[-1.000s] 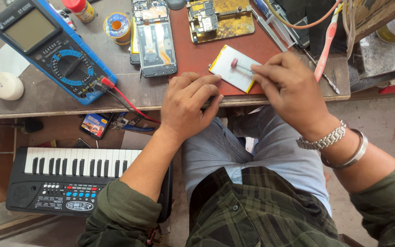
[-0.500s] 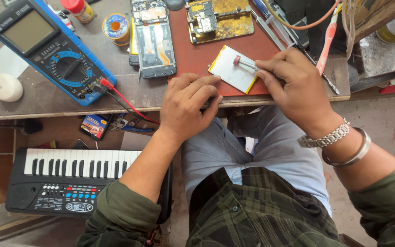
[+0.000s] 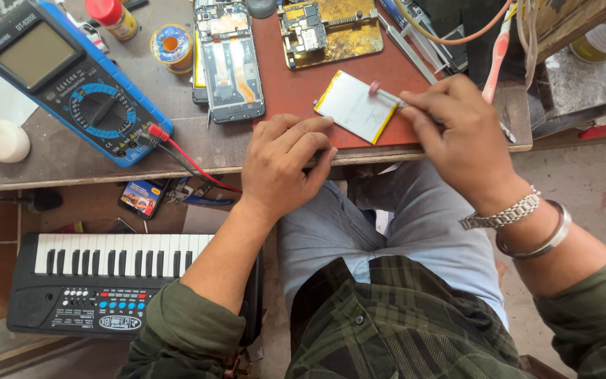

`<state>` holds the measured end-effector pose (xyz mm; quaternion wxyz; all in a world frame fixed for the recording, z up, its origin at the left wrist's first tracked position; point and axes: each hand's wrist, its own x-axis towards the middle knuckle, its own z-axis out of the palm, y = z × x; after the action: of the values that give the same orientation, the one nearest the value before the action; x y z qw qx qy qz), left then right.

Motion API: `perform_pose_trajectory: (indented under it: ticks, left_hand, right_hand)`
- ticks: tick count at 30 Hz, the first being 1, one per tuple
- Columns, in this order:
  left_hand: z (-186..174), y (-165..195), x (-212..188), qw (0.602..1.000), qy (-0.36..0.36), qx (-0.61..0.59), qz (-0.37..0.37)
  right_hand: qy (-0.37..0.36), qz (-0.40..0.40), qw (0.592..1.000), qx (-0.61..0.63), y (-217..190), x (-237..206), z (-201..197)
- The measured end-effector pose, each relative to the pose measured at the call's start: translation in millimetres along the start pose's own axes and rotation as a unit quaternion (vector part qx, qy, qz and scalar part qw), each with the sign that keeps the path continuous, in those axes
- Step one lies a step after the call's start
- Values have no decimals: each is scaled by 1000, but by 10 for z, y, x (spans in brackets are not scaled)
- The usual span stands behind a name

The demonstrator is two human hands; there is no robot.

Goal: The person cleans a phone battery with a small tool, then works on the opened phone frame with tweezers, positioning components inside the chassis. They handle the battery, the disassembled phone body, and a replacement screen, pressing the screen onto the phone at the end.

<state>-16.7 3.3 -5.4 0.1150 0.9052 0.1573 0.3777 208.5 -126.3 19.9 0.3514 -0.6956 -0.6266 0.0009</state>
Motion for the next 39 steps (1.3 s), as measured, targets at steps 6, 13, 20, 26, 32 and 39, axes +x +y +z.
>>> perform_pose_trajectory:
  ticks: [6, 13, 20, 26, 32, 39]
  left_hand:
    - [5, -16, 13, 1000, 0, 0, 2]
    - [15, -19, -3, 1000, 1, 18, 9]
    - [23, -28, -1, 1000, -3, 8, 5]
    - [9, -26, -6, 1000, -1, 10, 3]
    - [7, -24, -2, 1000, -6, 13, -4]
    - [13, -14, -2, 1000, -8, 13, -4]
  right_hand:
    - [-58, 7, 998, 2, 69, -89, -73]
    - [-53, -32, 998, 32, 63, -116, -145]
    - [-54, -18, 998, 40, 130, -206, -128]
    - [-25, -9, 999, 31, 190, -225, -159]
    - [-7, -11, 1000, 16, 166, -246, -185]
    - [5, 6, 999, 47, 119, -277, -111]
